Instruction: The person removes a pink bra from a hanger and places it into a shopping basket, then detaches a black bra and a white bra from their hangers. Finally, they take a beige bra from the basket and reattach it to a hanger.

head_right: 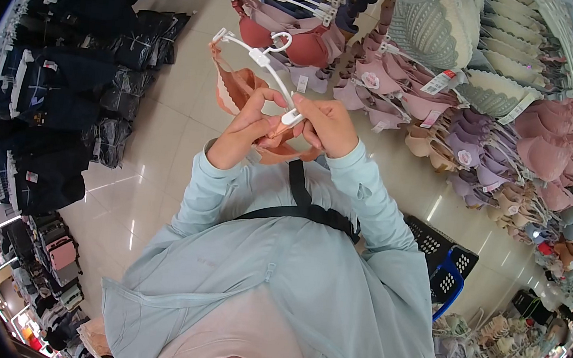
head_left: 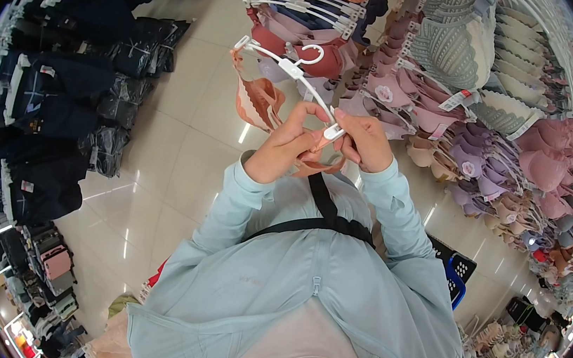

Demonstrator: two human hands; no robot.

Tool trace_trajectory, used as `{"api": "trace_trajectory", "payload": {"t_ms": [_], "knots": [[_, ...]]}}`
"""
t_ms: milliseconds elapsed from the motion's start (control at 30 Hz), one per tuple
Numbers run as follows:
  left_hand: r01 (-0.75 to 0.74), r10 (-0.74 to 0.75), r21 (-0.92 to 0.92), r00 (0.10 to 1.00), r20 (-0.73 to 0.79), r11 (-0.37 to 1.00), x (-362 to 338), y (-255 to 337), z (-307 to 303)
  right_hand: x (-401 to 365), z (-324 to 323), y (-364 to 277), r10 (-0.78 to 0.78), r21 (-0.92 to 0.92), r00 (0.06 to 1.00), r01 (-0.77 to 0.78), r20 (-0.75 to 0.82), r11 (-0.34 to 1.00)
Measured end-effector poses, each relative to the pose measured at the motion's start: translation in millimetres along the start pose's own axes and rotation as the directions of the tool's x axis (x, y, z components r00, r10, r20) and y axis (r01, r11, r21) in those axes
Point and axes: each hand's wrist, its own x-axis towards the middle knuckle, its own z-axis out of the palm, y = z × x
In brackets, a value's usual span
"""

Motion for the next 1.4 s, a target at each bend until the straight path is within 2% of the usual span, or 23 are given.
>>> {"api": "trace_trajectory", "payload": {"t_ms": [167, 267, 400, 467, 500, 567, 700, 767, 800, 867, 967, 1067, 1167, 1300, 1400], "knots": [[-0.001, -0.001, 0.049, 0.999, 0.043, 0.999, -3, 0, -1, -1, -1, 3, -0.025, -0.069, 1.0, 0.025, -0.007, 0.997], [-0.016, 0.013, 0.047, 0.997, 0.079, 0.999, -2, -1, -2, -3, 3, 2, -0.03, -0.024, 0.999, 0.03, -0.025, 0.999], [0.004, -0.004, 0.157, 1.0, 0.005, 0.988, -1, -7, 0, -3, 4, 1, -0.036, 0.036, 0.999, 0.036, -0.016, 0.999], [-0.127, 0.159, 0.273, 0.982, -0.099, 0.954, -2, -8, 7, -3, 5, 0, -0.04, 0.08, 0.999, 0.04, -0.01, 0.996], [-0.127, 0.158, 0.273, 0.983, -0.097, 0.954, -3, -8, 7, -3, 5, 1, -0.04, 0.08, 0.999, 0.041, -0.011, 0.996], [-0.077, 0.147, 0.425, 0.98, -0.136, 0.902, -4, -10, 6, -2, 6, 4, -0.05, 0.077, 0.999, 0.051, -0.018, 0.996], [-0.12, 0.218, 0.527, 0.967, -0.128, 0.842, -5, -8, 10, -3, 2, 3, -0.034, 0.067, 0.999, 0.035, -0.015, 0.997], [-0.214, 0.385, 0.613, 0.908, -0.162, 0.761, -4, -16, 8, -4, 4, 3, -0.093, 0.068, 0.995, 0.095, -0.032, 0.993], [-0.213, 0.385, 0.613, 0.909, -0.162, 0.761, -3, -13, 11, -5, 6, 2, -0.093, 0.068, 0.995, 0.095, -0.032, 0.993], [-0.248, 0.514, 0.695, 0.834, -0.202, 0.675, -2, -7, 17, -7, 12, -4, -0.115, 0.109, 0.99, 0.124, -0.085, 0.986], [-0.311, 0.583, 0.668, 0.78, -0.227, 0.676, 1, -13, 19, -7, 12, -4, -0.139, 0.107, 0.986, 0.148, -0.091, 0.983], [-0.292, 0.548, 0.596, 0.779, -0.306, 0.748, 2, -14, 25, -10, 15, -6, -0.169, 0.087, 0.978, 0.18, -0.122, 0.98], [-0.305, 0.565, 0.59, 0.759, -0.324, 0.748, 4, -14, 29, -10, 18, -5, -0.229, 0.088, 0.963, 0.243, -0.146, 0.966], [-0.315, 0.569, 0.59, 0.761, -0.311, 0.743, 5, -16, 28, -9, 13, -4, -0.235, 0.07, 0.965, 0.245, -0.119, 0.967], [-0.326, 0.556, 0.559, 0.772, -0.307, 0.762, 6, -18, 25, -10, 10, -6, -0.176, 0.103, 0.982, 0.183, -0.069, 0.978]]}}
